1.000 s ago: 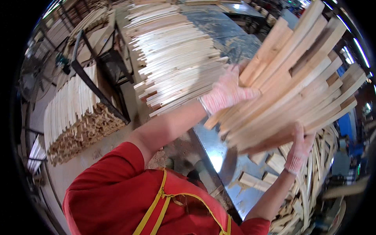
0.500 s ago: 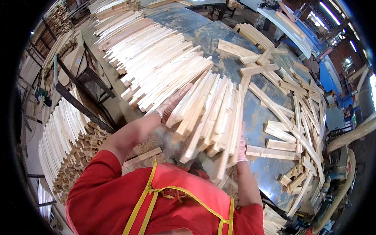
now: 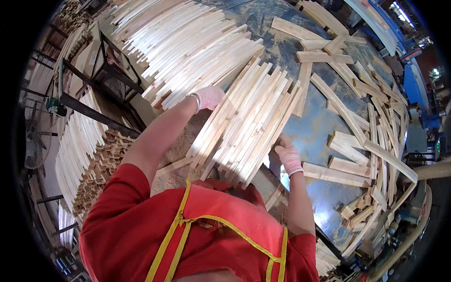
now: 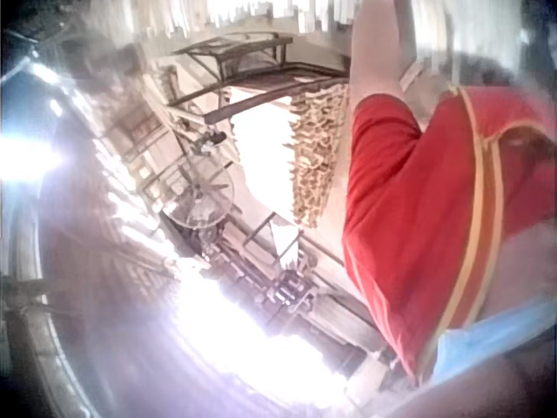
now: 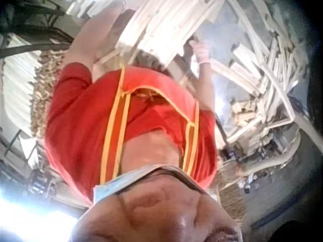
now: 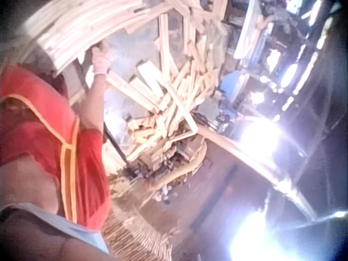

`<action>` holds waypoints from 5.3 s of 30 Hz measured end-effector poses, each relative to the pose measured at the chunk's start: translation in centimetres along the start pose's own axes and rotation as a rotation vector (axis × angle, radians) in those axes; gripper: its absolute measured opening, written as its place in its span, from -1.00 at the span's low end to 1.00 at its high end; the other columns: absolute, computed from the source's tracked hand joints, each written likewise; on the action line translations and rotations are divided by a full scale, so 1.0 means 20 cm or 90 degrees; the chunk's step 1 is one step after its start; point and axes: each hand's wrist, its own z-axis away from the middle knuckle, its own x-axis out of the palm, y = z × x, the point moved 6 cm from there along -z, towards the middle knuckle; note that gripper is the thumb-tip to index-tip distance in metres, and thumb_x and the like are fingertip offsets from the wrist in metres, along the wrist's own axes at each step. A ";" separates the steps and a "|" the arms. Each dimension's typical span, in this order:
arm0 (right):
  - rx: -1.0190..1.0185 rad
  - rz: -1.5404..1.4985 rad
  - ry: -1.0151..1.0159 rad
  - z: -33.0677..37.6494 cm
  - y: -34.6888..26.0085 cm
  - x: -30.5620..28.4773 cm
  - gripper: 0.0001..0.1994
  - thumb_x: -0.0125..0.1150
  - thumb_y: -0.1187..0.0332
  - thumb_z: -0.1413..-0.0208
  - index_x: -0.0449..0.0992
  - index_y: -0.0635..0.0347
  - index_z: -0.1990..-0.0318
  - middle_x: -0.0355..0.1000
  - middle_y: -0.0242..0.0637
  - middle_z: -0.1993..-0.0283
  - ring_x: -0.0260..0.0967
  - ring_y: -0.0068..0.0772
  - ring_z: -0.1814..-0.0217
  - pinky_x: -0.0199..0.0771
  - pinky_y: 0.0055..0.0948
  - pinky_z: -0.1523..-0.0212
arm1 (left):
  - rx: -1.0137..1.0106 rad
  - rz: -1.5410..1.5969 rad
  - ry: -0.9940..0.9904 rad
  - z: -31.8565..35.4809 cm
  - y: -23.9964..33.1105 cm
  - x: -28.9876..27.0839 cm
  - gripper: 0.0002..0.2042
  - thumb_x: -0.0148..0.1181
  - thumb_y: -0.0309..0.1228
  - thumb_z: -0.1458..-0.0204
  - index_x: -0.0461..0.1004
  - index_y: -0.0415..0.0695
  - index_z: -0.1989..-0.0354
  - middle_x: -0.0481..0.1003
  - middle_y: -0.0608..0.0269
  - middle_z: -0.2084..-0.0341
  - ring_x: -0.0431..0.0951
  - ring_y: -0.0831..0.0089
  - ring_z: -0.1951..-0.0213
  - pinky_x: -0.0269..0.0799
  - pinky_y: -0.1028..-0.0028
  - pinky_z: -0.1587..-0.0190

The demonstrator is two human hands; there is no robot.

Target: The person repeatedly picks up small wooden planks from a large pile on a metal table and stacks them into a neat, organized pile. The worker uses both hands to gather the planks and align them before placing them onto the growing stack.

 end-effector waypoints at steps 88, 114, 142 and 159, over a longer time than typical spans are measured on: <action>-0.487 0.351 -0.493 0.20 -1.44 2.73 -0.33 0.32 -0.05 -0.13 0.40 0.12 -0.31 0.55 0.07 -0.12 0.51 0.24 -0.18 0.54 0.07 -0.16 | -0.297 0.722 0.948 2.71 -1.83 -0.39 -0.36 0.33 -0.35 -0.19 0.31 -0.26 -0.43 0.52 -0.01 -0.14 0.56 0.24 -0.08 0.57 0.31 -0.05; -0.087 0.192 0.963 0.49 -0.72 -2.03 -0.22 0.42 -0.01 -0.19 0.38 0.39 -0.40 0.49 0.21 -0.31 0.43 0.16 -0.37 0.40 -0.01 -0.34 | 0.184 0.083 0.287 -0.10 0.56 -0.36 -0.25 0.34 -0.25 -0.12 0.26 -0.24 -0.48 0.29 -0.17 -0.44 0.31 -0.13 -0.43 0.31 0.04 -0.43; 0.349 0.317 0.186 -1.18 -0.43 -1.23 -0.49 0.08 -0.08 -0.32 0.62 0.12 -0.15 0.60 -0.05 -0.22 0.60 -0.06 -0.25 0.59 -0.14 -0.20 | 0.092 -0.115 0.155 -2.75 2.08 -1.11 0.01 0.31 0.17 -0.06 0.05 -0.11 -0.60 0.33 -0.22 -0.38 0.50 -0.16 -0.30 0.47 -0.10 -0.23; 0.067 -0.585 0.496 -1.45 -0.44 -1.14 -0.36 0.44 0.36 -0.16 0.37 0.21 -0.39 0.55 -0.18 -0.14 0.53 -0.17 -0.10 0.57 -0.23 -0.11 | 0.223 0.607 -0.042 -1.62 1.19 -0.87 -0.04 0.44 -0.41 0.05 0.10 -0.22 -0.59 0.38 -0.21 -0.33 0.50 0.02 -0.25 0.44 0.29 -0.27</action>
